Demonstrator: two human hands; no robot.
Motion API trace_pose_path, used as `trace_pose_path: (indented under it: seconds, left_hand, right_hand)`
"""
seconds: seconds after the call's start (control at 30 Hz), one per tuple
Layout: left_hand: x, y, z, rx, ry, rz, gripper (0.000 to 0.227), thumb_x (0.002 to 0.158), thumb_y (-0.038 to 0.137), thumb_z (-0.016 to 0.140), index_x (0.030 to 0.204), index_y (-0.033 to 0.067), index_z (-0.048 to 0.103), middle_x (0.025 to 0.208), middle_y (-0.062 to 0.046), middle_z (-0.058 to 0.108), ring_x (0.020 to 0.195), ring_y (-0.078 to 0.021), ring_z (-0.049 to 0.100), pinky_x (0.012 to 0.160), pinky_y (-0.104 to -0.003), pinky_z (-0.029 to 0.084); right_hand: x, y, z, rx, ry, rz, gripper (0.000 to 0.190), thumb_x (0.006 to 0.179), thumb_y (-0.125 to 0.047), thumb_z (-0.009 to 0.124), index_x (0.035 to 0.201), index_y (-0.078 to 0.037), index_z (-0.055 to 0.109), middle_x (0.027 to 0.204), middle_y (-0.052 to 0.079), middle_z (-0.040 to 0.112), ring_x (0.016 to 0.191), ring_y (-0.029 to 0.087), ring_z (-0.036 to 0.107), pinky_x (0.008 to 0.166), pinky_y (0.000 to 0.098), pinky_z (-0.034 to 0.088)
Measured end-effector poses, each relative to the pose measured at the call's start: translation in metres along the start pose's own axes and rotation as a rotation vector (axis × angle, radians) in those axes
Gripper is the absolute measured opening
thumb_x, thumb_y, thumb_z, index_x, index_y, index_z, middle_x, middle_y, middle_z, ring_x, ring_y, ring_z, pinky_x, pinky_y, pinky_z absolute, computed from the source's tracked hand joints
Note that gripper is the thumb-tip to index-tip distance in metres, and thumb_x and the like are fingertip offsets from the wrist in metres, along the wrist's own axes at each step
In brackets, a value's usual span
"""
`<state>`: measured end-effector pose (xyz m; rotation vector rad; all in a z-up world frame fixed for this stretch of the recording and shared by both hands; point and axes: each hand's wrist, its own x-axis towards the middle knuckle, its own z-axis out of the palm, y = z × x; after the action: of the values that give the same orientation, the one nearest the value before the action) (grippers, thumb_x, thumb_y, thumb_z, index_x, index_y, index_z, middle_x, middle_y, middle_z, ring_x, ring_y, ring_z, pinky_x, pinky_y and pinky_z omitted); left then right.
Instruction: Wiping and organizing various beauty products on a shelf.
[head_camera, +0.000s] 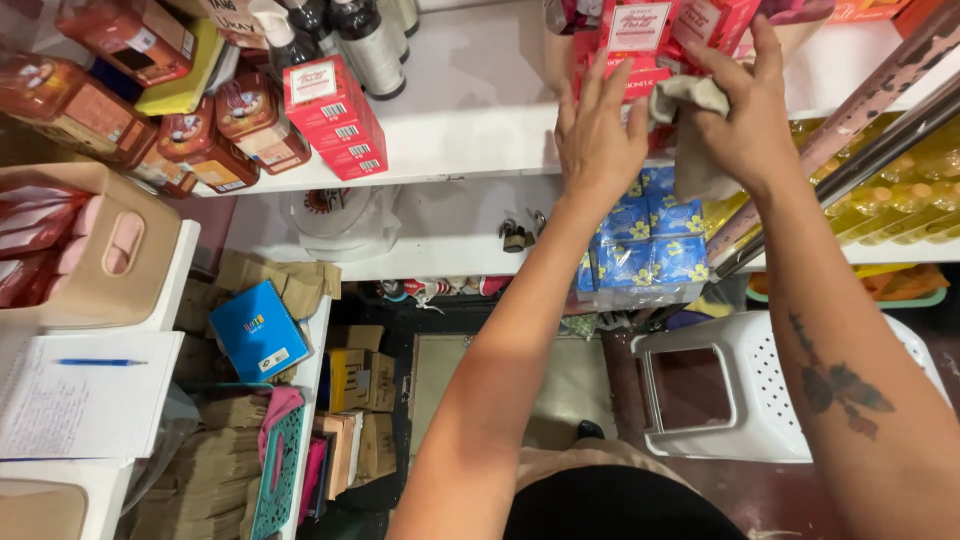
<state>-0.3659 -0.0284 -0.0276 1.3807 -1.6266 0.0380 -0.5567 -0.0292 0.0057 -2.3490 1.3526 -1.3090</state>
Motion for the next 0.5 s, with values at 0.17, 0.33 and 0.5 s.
trace_pose_path:
  seconds: [0.17, 0.33, 0.5]
  left_hand:
    - [0.004, 0.027, -0.013, 0.05, -0.113, -0.05, 0.055, 0.096, 0.039, 0.062, 0.148, 0.0245, 0.054, 0.164, 0.002, 0.04, 0.155, -0.0452, 0.026, 0.124, -0.061, 0.026]
    - [0.006, 0.027, -0.011, 0.043, -0.11, -0.022, 0.055, 0.096, 0.039, 0.062, 0.149, 0.024, 0.054, 0.165, 0.002, 0.037, 0.157, -0.045, 0.024, 0.124, -0.065, 0.023]
    - [0.005, 0.026, -0.013, -0.024, -0.094, -0.018, 0.055, 0.097, 0.038, 0.062, 0.149, 0.0223, 0.054, 0.165, 0.0, 0.04, 0.154, -0.0467, 0.029, 0.124, -0.063, 0.023]
  right_hand:
    - [0.002, 0.013, -0.001, 0.066, -0.053, 0.032, 0.055, 0.094, -0.004, 0.077, 0.147, -0.015, 0.067, 0.171, 0.026, 0.023, 0.157, 0.043, 0.04, 0.129, 0.0407, 0.041]
    - [0.013, 0.024, 0.005, 0.244, -0.057, 0.076, 0.06, 0.098, -0.007, 0.079, 0.155, -0.015, 0.065, 0.169, 0.02, 0.031, 0.154, 0.035, 0.042, 0.127, 0.0372, 0.039]
    - [0.011, 0.018, -0.004, 0.363, 0.042, 0.226, 0.05, 0.103, -0.009, 0.076, 0.151, -0.012, 0.063, 0.158, 0.011, 0.04, 0.145, 0.025, 0.049, 0.119, 0.0314, 0.043]
